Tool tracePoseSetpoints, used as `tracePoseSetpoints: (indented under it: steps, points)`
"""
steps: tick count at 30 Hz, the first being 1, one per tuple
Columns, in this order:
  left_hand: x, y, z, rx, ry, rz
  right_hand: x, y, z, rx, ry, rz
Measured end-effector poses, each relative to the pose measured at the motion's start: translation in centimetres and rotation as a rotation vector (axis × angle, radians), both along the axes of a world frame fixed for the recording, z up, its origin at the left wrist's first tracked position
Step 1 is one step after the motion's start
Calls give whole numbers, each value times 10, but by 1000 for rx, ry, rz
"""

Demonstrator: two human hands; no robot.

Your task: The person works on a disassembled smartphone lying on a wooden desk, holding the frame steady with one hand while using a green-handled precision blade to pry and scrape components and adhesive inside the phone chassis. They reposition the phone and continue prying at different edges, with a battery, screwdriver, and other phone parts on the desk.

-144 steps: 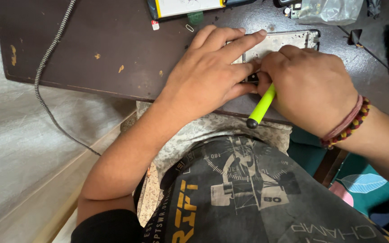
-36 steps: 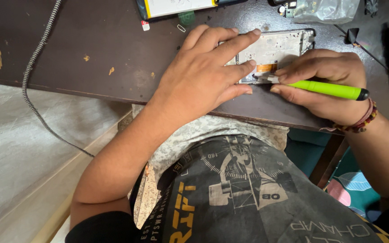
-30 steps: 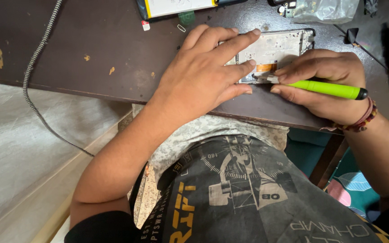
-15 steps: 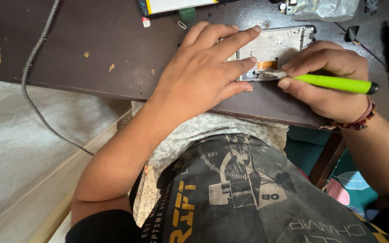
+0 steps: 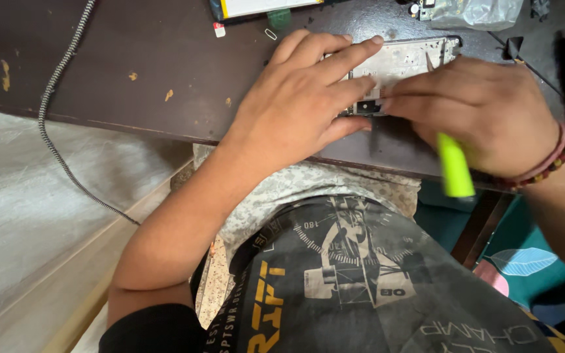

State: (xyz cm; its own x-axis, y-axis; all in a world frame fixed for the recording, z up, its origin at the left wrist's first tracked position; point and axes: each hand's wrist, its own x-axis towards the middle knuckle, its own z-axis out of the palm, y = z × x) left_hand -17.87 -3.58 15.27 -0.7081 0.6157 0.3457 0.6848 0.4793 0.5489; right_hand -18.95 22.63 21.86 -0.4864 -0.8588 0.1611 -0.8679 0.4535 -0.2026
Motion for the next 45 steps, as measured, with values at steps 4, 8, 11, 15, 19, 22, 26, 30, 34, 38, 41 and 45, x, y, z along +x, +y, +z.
tracePoseSetpoints:
  steps: [4,8,11,15,19,22,26,30,34,38,41,45]
  points:
    - [2,0,0,10,-6,13,-8,-15,9,176,87,124]
    - [3,0,0,2,17,33,-14,-25,9,236,149,243]
    - [0,1,0,-4,25,33,-17,-25,7,260,186,305]
    - [0,1,-1,-9,23,36,-19,-21,4,382,240,353]
    - [0,2,-1,-10,13,39,-21,-21,3,417,214,376]
    - [0,2,-1,-8,14,45,-22,-23,3,426,209,376]
    - [0,2,-2,-16,14,50,-22,-25,1,434,209,368]
    - [1,2,-4,-16,15,41,-22,-22,0,406,189,323]
    - [2,0,-4,-7,23,40,-21,-13,6,342,65,149]
    - [0,0,-3,8,5,18,-15,6,12,86,7,-9]
    - [-1,0,-4,-3,12,16,5,22,10,-129,-137,-189]
    - [0,3,-5,-9,16,17,38,34,-9,-349,-302,-452]
